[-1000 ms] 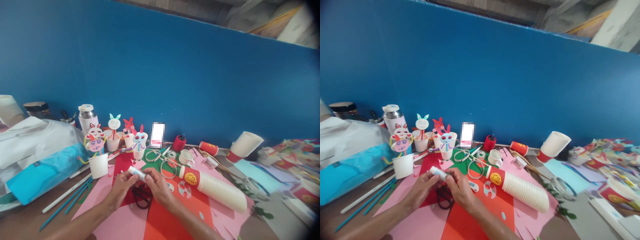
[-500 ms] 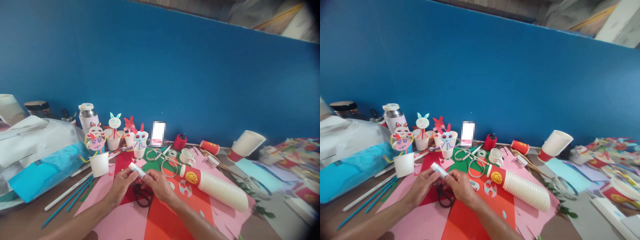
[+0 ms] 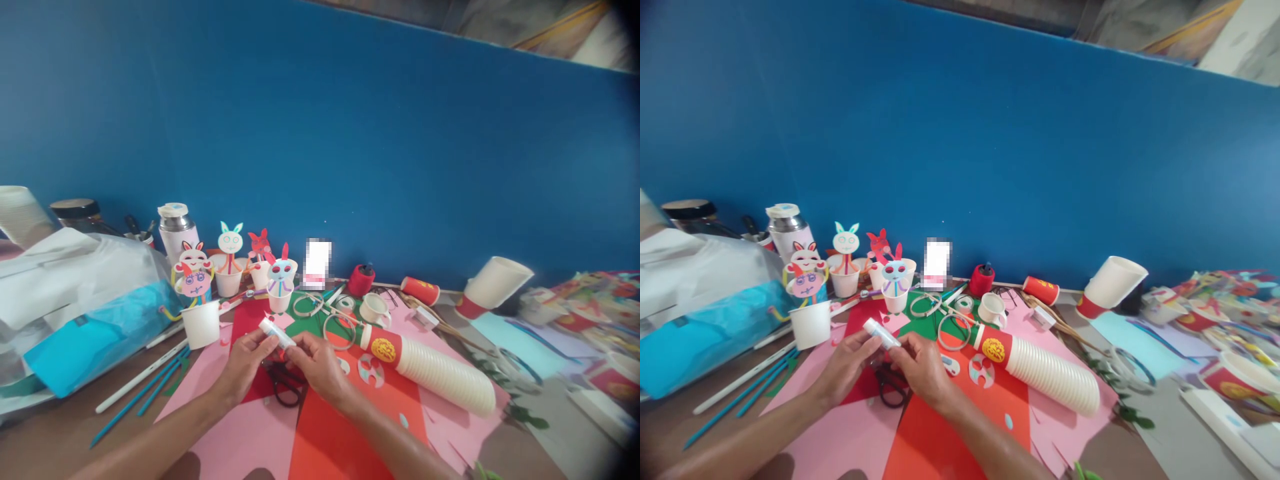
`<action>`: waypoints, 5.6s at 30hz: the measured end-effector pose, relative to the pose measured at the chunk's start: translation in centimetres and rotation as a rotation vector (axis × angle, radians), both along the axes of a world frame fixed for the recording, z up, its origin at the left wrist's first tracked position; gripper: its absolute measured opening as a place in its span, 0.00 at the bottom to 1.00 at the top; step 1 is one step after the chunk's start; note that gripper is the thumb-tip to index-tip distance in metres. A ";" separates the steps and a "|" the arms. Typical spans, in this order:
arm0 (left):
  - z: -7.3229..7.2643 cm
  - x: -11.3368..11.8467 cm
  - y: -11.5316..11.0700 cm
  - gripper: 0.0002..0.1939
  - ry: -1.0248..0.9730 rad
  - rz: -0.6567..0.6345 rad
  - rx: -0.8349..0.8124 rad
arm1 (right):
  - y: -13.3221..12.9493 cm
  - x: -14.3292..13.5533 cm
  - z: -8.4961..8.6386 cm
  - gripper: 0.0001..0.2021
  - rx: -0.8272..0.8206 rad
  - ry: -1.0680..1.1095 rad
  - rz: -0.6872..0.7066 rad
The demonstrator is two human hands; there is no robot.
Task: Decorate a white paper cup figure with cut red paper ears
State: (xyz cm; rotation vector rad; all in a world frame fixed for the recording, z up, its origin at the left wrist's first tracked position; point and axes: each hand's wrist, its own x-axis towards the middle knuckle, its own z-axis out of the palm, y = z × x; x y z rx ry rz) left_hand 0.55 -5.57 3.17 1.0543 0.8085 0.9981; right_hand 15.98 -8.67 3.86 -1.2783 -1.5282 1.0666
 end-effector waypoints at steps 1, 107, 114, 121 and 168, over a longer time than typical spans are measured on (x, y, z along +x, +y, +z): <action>0.0 0.0 0.1 0.11 -0.015 0.004 -0.009 | 0.0 0.0 0.0 0.06 0.005 0.000 -0.004; -1.9 0.0 0.1 0.11 -0.028 -0.024 -0.020 | -0.4 -0.5 -1.1 0.14 -0.061 -0.005 -0.009; -1.5 0.0 -0.1 0.13 0.002 -0.022 -0.017 | -0.5 -0.5 -1.1 0.19 -0.110 0.065 0.057; -1.7 0.1 -0.1 0.13 -0.016 -0.042 -0.010 | -0.4 -0.7 -1.4 0.17 -0.095 0.082 0.024; -1.4 0.4 -0.3 0.11 0.001 -0.011 -0.005 | -0.2 -1.5 -1.0 0.13 -0.083 0.335 -0.014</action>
